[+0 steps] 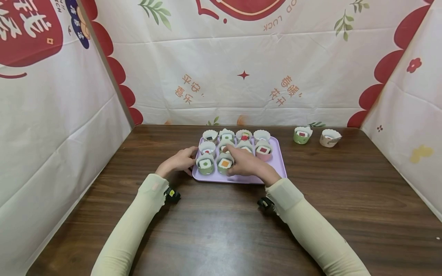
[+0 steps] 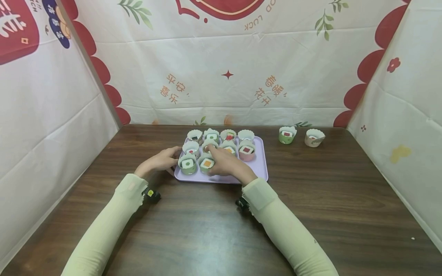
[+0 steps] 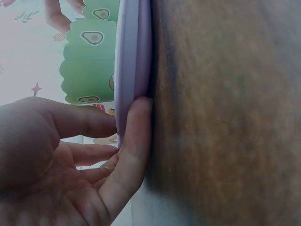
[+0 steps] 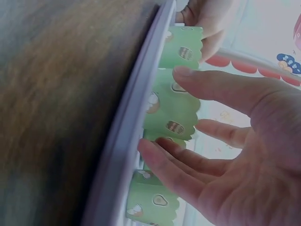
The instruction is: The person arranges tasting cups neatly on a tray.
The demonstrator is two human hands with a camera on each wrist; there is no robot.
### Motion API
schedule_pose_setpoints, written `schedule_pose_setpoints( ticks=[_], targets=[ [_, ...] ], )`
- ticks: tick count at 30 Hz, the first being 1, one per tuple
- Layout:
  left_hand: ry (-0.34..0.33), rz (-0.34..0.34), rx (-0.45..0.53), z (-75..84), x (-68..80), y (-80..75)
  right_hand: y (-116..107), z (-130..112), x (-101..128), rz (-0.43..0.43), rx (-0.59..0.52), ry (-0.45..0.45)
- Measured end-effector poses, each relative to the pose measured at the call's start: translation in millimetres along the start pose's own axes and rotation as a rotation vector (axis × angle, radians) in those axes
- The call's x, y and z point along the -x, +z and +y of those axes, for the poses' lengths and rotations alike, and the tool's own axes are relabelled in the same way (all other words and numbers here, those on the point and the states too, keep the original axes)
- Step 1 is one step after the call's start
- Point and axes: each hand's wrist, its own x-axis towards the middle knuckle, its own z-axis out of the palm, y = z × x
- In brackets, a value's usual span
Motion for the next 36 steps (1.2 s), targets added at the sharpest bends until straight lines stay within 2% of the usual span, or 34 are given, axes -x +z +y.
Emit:
schedule_pose_setpoints(
  ticks=[11, 24, 30, 36],
  targets=[
    [0.003, 0.0, -0.004, 0.4, 0.1, -0.5, -23.6, 5.2, 7.2, 0.012, -0.084, 0.036],
    [-0.003, 0.01, -0.001, 2.5, 1.0, 1.0, -52.2, 27.9, 19.1, 0.171, -0.144, 0.02],
    [-0.015, 0.01, 0.004, 1.4, -0.1, 1.0, -66.6, 42.6, 31.0, 0.209, -0.151, 0.092],
    [-0.01, 0.005, 0.005, 0.6, 0.0, 0.9, -78.7, 71.7, 49.9, 0.253, -0.136, 0.097]
  ],
)
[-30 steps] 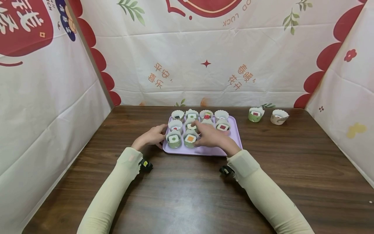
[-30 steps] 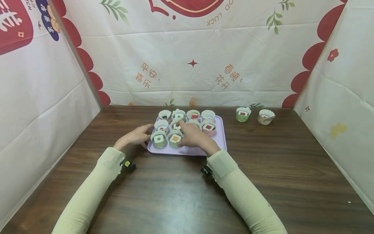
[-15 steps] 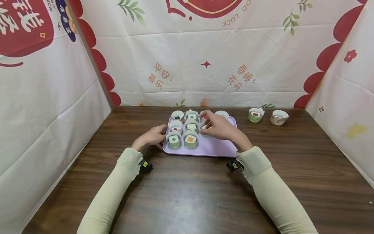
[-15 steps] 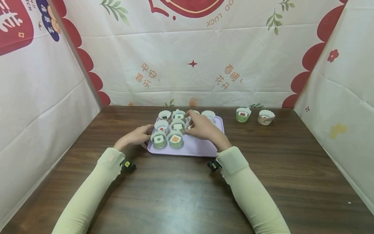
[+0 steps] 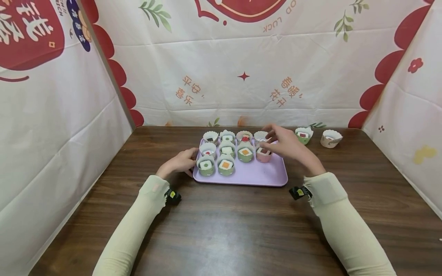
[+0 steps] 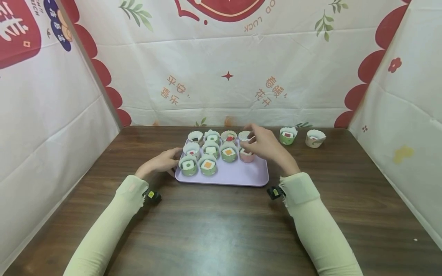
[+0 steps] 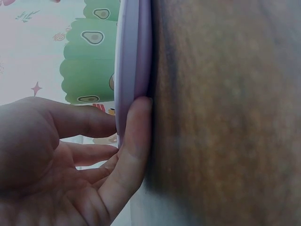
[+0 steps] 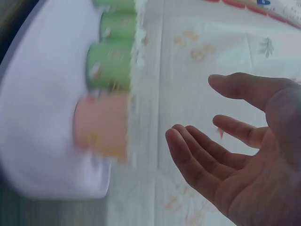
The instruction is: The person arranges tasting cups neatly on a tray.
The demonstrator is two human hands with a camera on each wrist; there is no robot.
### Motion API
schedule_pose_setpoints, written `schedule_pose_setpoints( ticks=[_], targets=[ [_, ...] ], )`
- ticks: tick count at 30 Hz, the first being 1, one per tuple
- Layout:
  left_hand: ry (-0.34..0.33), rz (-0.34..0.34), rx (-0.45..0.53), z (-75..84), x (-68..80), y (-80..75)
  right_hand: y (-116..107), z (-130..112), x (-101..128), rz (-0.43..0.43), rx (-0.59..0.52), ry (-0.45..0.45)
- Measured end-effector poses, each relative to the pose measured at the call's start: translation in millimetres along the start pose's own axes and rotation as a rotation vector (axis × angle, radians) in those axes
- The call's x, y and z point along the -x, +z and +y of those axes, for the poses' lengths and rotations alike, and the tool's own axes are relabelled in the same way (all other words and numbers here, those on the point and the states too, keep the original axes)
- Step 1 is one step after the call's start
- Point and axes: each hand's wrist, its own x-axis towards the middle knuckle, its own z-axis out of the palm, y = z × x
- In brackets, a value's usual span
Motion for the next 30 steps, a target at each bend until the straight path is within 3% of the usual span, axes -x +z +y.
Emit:
schedule_pose_setpoints(
  ticks=[3, 15, 21, 25, 30],
  targets=[
    [-0.001, 0.001, 0.004, -1.5, -0.6, 0.4, -11.0, 19.7, 7.6, 0.036, 0.02, 0.003],
    [-0.001, 0.006, 0.007, -1.8, 0.0, -0.8, -58.6, 101.7, 38.2, 0.157, 0.184, 0.153],
    [0.006, 0.007, -0.018, -1.0, -0.3, -0.9, -69.8, 136.3, 48.2, 0.225, 0.244, 0.302],
    [0.006, 0.008, -0.015, 0.3, -0.1, -0.9, -72.0, 156.5, 54.9, 0.188, 0.259, 0.386],
    [0.0, 0.008, -0.006, 0.9, 1.6, -0.2, -72.9, 173.7, 60.4, 0.069, 0.266, 0.403]
  ],
)
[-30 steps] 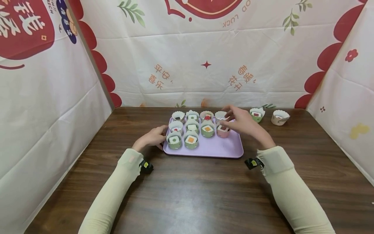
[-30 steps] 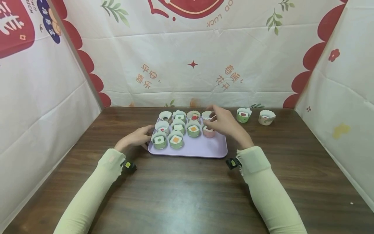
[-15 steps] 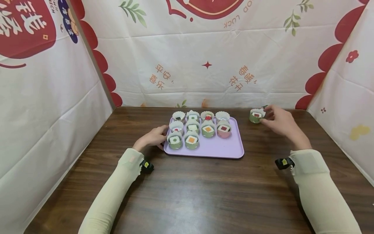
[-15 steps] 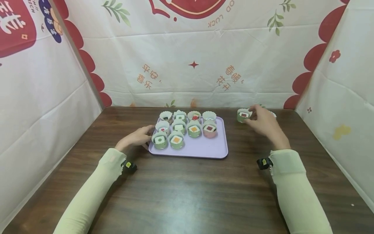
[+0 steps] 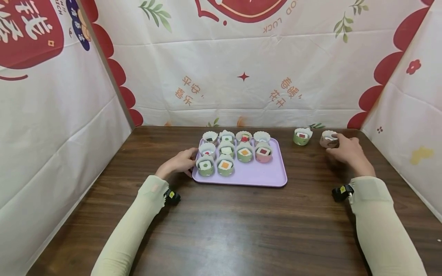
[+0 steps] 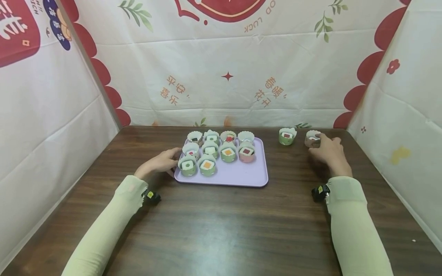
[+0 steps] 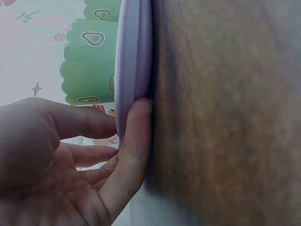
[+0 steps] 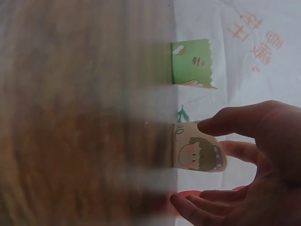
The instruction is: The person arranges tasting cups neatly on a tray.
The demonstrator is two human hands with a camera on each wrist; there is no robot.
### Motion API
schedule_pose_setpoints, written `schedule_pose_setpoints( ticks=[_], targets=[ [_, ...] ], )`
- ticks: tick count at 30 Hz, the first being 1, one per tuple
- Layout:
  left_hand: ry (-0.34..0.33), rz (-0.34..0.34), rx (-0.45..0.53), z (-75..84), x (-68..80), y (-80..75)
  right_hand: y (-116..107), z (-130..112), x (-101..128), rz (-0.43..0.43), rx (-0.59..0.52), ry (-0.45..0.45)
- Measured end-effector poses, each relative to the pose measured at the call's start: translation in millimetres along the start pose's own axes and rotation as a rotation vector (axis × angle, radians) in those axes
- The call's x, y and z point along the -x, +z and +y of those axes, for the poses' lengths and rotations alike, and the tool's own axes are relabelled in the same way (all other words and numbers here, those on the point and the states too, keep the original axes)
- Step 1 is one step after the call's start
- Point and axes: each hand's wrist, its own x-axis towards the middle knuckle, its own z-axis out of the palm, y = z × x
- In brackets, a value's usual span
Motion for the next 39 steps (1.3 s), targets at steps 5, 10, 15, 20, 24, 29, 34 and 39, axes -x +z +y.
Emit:
schedule_pose_setpoints(
  ticks=[5, 10, 15, 20, 24, 29, 34, 39],
  targets=[
    [0.011, -0.003, 0.012, 0.3, 1.2, 0.2, 2.1, 5.6, -0.5, -0.051, -0.013, -0.017],
    [0.011, -0.004, 0.013, 0.5, 1.0, 0.2, 0.4, 4.5, 1.3, -0.002, -0.027, -0.031],
    [0.013, 0.0, -0.01, 0.7, 1.3, -0.1, -0.8, 2.9, 1.7, 0.052, -0.028, -0.031],
    [0.012, -0.001, -0.013, 1.3, 1.4, 0.0, 1.5, 4.0, 1.4, 0.086, -0.026, -0.006],
    [0.014, -0.003, -0.01, 0.7, 1.3, 0.3, 2.4, 4.1, 2.0, 0.112, -0.036, 0.008],
    [0.016, 0.002, -0.013, 0.1, 1.1, 0.5, 1.1, 1.7, 3.2, 0.114, -0.038, 0.035],
    [0.011, 0.002, -0.006, 0.1, 1.5, 1.0, 1.5, 0.4, 2.9, 0.127, -0.013, 0.025],
    [0.007, 0.003, -0.012, 1.3, 1.4, 1.4, 1.1, -0.2, 3.0, 0.117, -0.006, 0.023]
  ],
)
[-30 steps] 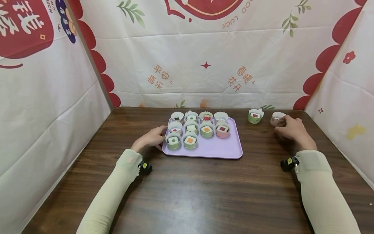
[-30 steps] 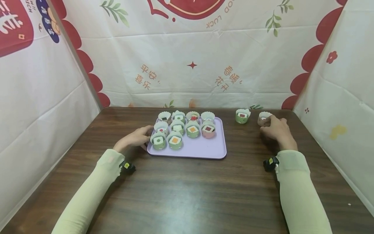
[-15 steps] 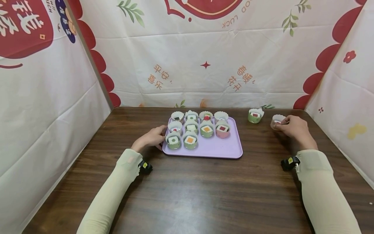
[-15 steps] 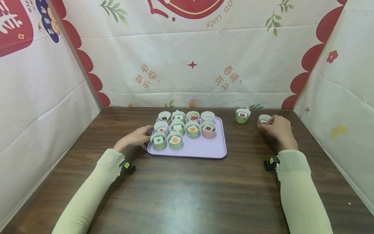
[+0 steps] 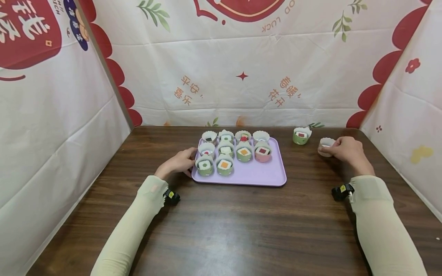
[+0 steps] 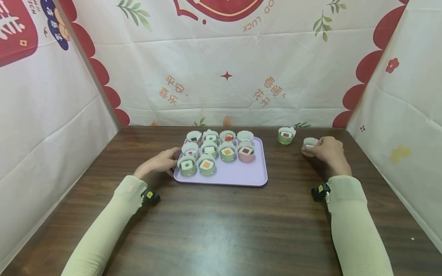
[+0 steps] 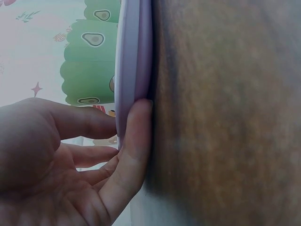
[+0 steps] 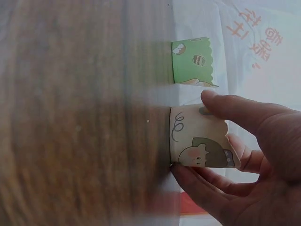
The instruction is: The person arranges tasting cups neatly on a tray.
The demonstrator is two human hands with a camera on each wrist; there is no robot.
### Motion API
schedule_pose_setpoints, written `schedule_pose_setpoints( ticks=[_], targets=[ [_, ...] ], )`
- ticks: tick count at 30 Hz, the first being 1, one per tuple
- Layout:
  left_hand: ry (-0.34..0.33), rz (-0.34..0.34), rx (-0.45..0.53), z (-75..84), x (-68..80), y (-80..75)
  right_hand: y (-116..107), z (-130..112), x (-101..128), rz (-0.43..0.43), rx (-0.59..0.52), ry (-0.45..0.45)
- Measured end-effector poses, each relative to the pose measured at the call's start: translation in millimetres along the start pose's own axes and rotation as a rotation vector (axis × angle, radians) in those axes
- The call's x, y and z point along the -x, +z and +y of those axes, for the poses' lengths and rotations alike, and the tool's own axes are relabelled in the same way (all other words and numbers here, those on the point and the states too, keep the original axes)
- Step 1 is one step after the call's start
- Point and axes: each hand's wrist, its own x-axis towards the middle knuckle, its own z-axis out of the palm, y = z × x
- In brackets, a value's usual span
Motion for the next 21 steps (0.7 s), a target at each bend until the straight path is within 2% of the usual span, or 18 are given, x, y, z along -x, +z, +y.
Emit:
schedule_pose_setpoints(
  ticks=[5, 13, 21],
  targets=[
    [-0.005, -0.004, -0.002, 0.9, -0.3, -0.1, -0.7, 1.0, -0.4, 0.001, -0.014, 0.008],
    [-0.014, -0.003, -0.011, 2.4, 0.4, -0.5, -3.0, 1.9, -0.7, -0.022, -0.078, 0.078],
    [0.002, -0.001, -0.008, 1.5, 1.1, -0.7, -10.5, -4.1, 2.3, -0.027, -0.127, 0.086]
  ],
)
